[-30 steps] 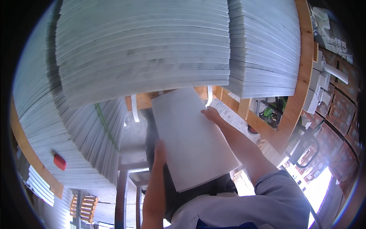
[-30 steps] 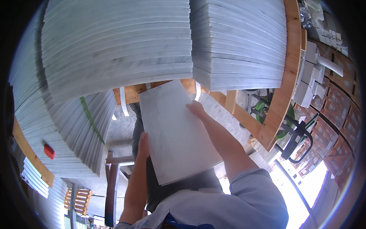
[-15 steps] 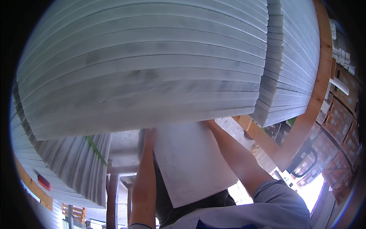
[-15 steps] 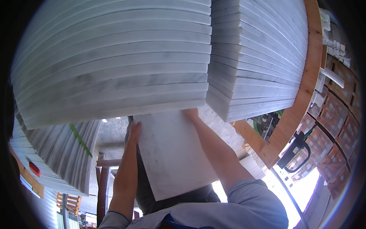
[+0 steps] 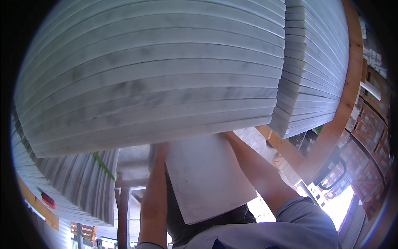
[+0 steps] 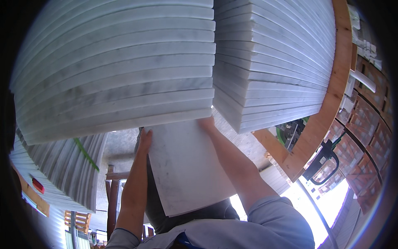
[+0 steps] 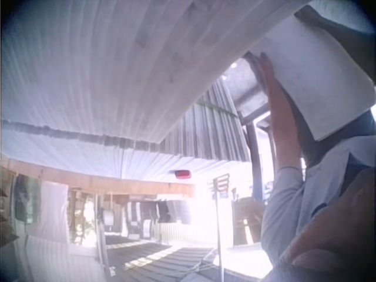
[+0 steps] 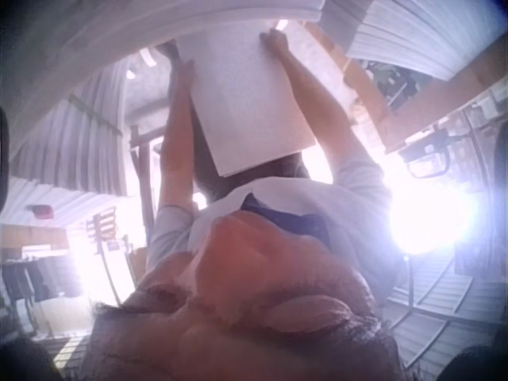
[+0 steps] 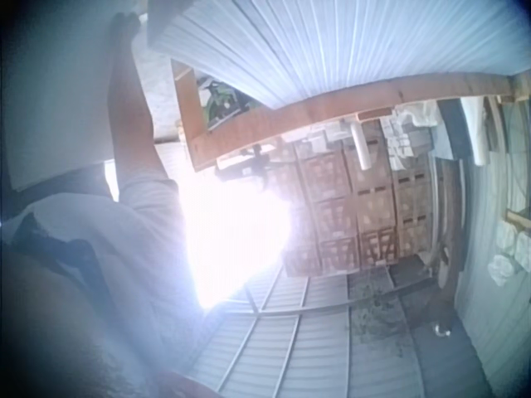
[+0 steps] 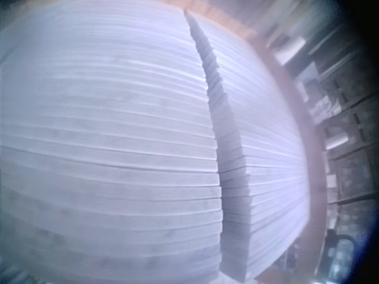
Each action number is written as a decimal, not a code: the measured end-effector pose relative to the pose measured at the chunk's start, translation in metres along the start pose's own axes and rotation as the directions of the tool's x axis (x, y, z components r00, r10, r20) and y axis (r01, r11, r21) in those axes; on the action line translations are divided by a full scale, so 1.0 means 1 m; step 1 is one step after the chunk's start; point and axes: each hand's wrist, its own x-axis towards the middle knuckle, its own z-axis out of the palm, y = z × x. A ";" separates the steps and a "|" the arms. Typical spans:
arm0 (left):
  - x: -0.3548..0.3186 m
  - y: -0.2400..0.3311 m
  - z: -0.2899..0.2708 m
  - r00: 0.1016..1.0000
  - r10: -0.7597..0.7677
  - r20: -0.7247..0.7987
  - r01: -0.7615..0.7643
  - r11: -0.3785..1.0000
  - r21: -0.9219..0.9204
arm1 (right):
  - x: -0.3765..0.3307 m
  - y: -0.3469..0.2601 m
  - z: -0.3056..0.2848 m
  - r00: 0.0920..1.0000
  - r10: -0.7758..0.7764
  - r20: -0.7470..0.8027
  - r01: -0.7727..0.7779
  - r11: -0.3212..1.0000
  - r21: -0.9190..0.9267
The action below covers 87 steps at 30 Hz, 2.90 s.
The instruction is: The person repeatedly picks up white rectangular panels from a metal rack and places them onto a wooden rack. The person walks between the two racks, handling one panel at a time and stacking them neatly.
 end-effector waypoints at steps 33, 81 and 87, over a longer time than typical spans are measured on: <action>-0.174 -0.014 -0.020 0.945 -0.208 0.254 0.301 0.857 -0.419 | -0.080 -0.079 -0.145 0.528 0.567 0.633 -0.736 0.677 0.007; -0.338 0.106 -0.088 0.961 -0.248 0.120 0.184 0.254 -0.950 | -0.145 -0.156 -0.197 0.608 0.299 0.736 -0.763 -0.037 0.645; -0.335 0.117 -0.138 0.972 -0.171 0.163 0.210 0.304 -0.929 | -0.151 -0.203 -0.197 0.667 0.258 0.699 -0.698 -0.113 0.707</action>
